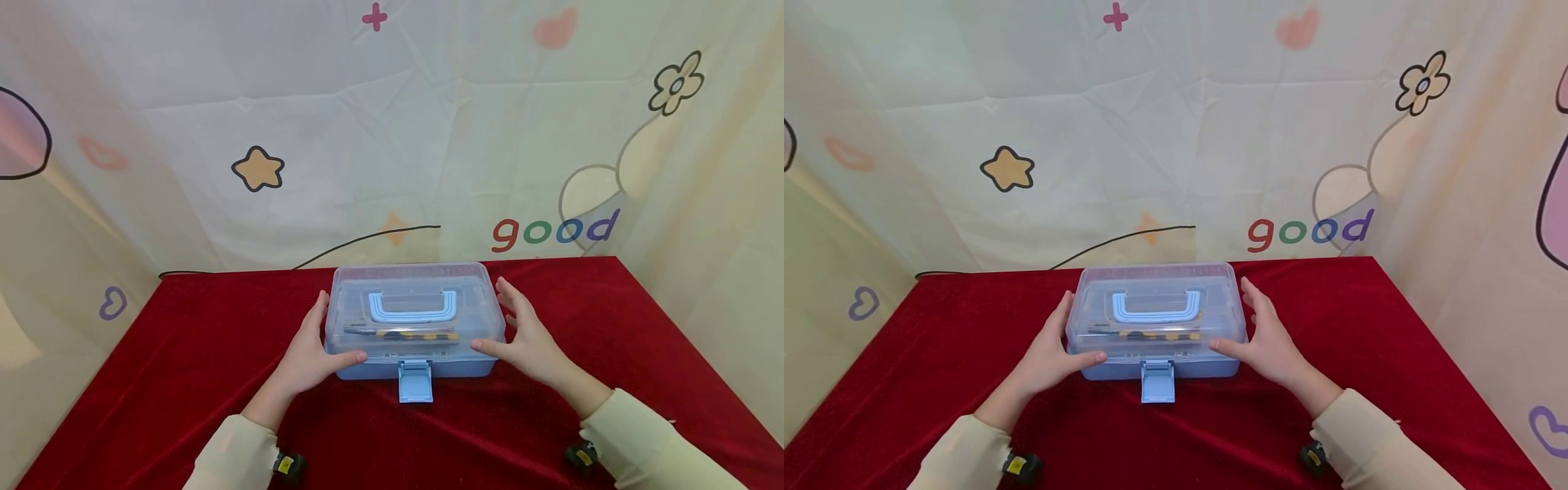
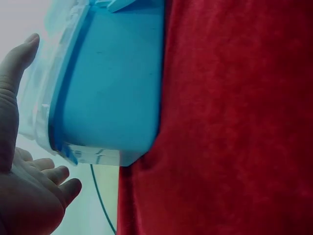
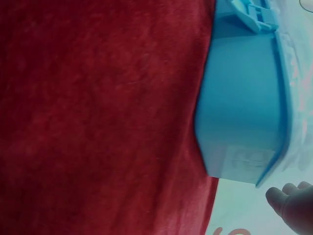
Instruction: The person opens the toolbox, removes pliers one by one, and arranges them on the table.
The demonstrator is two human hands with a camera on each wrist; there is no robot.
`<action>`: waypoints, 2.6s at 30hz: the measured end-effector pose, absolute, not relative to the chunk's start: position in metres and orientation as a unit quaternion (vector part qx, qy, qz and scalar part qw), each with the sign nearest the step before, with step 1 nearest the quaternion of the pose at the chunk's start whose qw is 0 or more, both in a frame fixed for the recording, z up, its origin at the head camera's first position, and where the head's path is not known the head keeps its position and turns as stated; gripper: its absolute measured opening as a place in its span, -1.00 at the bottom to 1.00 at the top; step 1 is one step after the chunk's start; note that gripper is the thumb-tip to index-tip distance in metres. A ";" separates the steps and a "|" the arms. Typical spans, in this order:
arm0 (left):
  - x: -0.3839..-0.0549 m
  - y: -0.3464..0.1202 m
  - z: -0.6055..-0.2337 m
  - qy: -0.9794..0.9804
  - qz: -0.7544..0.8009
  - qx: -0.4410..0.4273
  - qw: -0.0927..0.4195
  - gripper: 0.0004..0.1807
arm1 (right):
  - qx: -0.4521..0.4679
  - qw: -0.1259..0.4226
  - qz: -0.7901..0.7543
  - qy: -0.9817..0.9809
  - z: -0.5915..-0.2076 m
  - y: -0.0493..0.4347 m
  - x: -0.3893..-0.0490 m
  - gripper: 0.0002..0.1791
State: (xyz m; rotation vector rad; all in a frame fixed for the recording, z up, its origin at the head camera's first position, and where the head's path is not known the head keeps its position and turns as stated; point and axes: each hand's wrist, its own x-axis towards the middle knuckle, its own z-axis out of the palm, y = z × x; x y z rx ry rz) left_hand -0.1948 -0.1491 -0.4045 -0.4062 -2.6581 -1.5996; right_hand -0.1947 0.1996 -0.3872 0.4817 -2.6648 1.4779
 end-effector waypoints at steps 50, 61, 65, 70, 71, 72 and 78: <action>-0.208 -0.134 -0.393 -0.834 -0.547 -0.064 0.017 0.10 | 0.110 0.047 0.440 -0.890 -0.388 0.188 -0.209 0.16; -0.211 -0.136 -0.385 -0.809 -0.584 -0.069 -0.005 0.04 | 0.089 0.049 0.437 -0.894 -0.379 0.188 -0.210 0.06; -0.210 -0.140 -0.385 -0.803 -0.589 -0.094 -0.011 0.02 | 0.078 0.054 0.441 -0.892 -0.378 0.187 -0.211 0.02; -0.205 -0.144 -0.386 -0.804 -0.579 -0.137 0.003 0.10 | 0.068 0.053 0.444 -0.892 -0.375 0.186 -0.213 0.01; -0.205 -0.144 -0.387 -0.804 -0.577 -0.144 0.007 0.12 | 0.066 0.053 0.444 -0.892 -0.375 0.187 -0.213 0.01; -0.204 -0.145 -0.387 -0.805 -0.574 -0.149 0.012 0.14 | 0.065 0.053 0.444 -0.892 -0.374 0.187 -0.213 0.01; -0.202 -0.149 -0.385 -0.829 -0.539 -0.141 0.054 0.13 | 0.063 0.050 0.445 -0.892 -0.371 0.188 -0.215 0.00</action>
